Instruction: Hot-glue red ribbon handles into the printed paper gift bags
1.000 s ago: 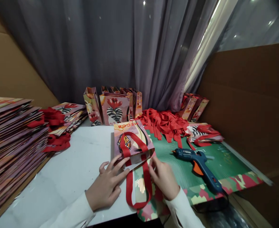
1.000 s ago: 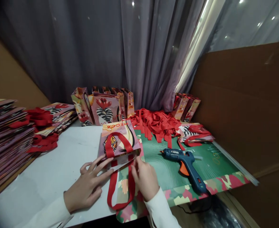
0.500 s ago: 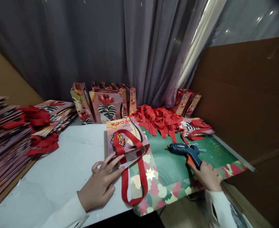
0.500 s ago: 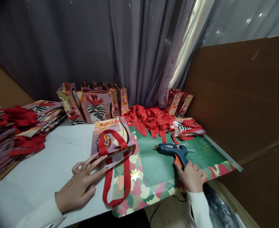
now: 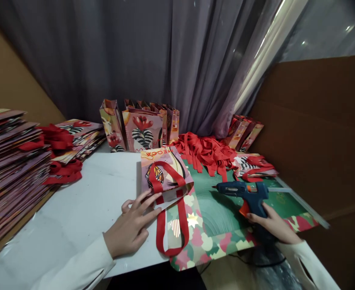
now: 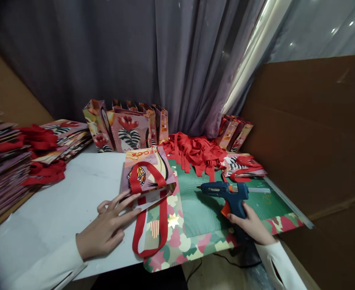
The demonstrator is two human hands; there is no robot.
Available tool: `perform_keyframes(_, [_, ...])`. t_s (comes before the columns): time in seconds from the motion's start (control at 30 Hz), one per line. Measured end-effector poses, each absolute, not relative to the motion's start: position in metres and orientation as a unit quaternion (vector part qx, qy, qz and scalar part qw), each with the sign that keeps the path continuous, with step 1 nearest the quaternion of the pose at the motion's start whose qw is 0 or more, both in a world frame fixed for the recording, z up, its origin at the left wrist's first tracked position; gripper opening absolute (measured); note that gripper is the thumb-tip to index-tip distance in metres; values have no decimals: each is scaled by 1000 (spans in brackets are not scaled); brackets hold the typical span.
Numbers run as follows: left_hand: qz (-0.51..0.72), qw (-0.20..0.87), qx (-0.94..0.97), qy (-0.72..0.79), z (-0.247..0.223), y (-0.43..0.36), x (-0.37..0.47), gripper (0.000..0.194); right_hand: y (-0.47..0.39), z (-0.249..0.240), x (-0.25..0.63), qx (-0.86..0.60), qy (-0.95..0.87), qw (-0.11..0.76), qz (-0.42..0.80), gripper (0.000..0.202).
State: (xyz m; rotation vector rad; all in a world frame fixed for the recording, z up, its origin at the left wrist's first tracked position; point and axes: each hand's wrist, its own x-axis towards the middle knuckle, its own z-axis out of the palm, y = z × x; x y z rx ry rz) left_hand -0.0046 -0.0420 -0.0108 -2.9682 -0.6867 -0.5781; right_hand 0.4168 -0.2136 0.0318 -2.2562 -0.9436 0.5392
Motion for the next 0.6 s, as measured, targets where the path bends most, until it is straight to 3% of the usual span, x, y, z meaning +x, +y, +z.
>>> perform_keyframes(0.1, [-186, 24, -957, -221, -11, -42, -5, 64, -218, 25, 400, -844, -396, 327, 153, 38])
perform_keyframes(0.23, [-178, 25, -958, -224, -10, -43, -4, 67, -207, 24, 376, -775, -437, 360, 281, 29])
perform_keyframes(0.37, [-171, 24, -960, -221, -8, -43, -4, 65, -179, 24, 352, -633, -515, 431, 384, 47])
perform_keyframes(0.47, [-169, 29, -961, -216, -9, -44, -6, 66, -156, 21, 339, -586, -582, 409, 389, 49])
perform_keyframes(0.6, [-164, 35, -962, -214, -11, -43, -8, 72, -132, 13, 325, -578, -644, 328, 380, 25])
